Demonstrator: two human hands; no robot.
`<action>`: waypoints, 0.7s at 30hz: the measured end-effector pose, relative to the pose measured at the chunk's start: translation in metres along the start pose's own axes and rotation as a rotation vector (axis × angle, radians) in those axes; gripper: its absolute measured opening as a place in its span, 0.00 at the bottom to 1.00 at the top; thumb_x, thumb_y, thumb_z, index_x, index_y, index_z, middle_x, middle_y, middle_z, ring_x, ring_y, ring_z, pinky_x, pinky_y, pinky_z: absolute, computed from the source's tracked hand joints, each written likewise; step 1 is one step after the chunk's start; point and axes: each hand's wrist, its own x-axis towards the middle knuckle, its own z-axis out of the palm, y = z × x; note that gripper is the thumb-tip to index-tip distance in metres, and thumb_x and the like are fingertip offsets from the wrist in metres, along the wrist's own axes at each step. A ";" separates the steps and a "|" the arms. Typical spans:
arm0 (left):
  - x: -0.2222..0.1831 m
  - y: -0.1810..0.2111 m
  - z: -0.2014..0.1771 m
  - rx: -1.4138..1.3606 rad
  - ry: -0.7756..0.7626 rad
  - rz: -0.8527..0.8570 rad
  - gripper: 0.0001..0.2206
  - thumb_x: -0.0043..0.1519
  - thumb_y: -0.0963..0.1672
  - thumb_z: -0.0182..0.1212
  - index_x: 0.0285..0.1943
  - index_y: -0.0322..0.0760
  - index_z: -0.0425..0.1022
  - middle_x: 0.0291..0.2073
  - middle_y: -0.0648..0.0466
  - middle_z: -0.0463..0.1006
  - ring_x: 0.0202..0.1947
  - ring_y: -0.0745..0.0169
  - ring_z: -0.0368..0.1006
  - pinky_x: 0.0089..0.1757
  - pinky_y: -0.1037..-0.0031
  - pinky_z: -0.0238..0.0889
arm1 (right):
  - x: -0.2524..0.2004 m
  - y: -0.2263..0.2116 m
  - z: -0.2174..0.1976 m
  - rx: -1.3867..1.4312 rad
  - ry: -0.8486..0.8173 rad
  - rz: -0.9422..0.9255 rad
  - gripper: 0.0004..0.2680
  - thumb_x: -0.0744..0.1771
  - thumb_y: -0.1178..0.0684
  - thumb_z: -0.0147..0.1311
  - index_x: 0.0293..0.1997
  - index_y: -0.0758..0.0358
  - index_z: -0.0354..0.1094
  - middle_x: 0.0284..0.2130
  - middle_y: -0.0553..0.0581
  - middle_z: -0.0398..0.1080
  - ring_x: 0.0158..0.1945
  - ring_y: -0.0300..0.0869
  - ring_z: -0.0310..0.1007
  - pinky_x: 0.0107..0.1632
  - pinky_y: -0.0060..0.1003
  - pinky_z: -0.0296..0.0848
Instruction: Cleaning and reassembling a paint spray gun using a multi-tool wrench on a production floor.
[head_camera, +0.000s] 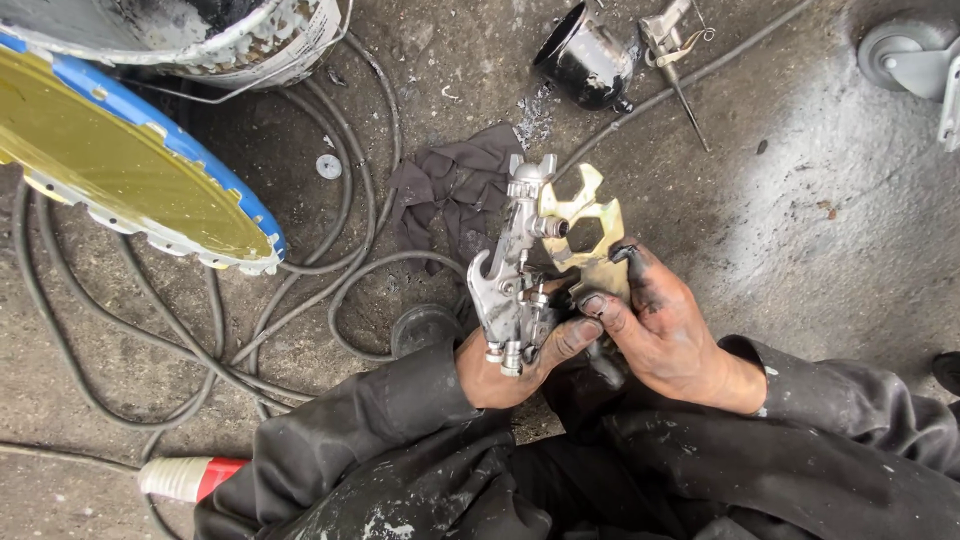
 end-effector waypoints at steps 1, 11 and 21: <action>-0.002 -0.003 -0.007 -0.115 -0.124 -0.050 0.20 0.65 0.45 0.61 0.62 0.26 0.69 0.57 0.35 0.74 0.60 0.39 0.72 0.58 0.54 0.67 | -0.001 0.003 0.002 0.054 0.033 0.002 0.11 0.68 0.63 0.47 0.57 0.69 0.62 0.46 0.55 0.70 0.44 0.37 0.69 0.50 0.30 0.71; 0.008 0.020 0.003 0.101 -0.054 -0.174 0.28 0.56 0.50 0.69 0.57 0.22 0.76 0.44 0.25 0.80 0.50 0.37 0.80 0.55 0.54 0.72 | 0.008 0.025 0.005 0.377 0.049 -0.078 0.04 0.70 0.60 0.47 0.42 0.71 0.64 0.23 0.61 0.72 0.23 0.47 0.82 0.17 0.37 0.82; 0.004 0.002 -0.018 -0.029 -0.275 -0.047 0.23 0.62 0.46 0.64 0.62 0.24 0.71 0.52 0.33 0.78 0.60 0.39 0.71 0.68 0.45 0.51 | -0.003 0.003 0.002 0.240 0.042 0.037 0.14 0.68 0.64 0.49 0.61 0.71 0.62 0.50 0.58 0.73 0.49 0.39 0.72 0.54 0.31 0.71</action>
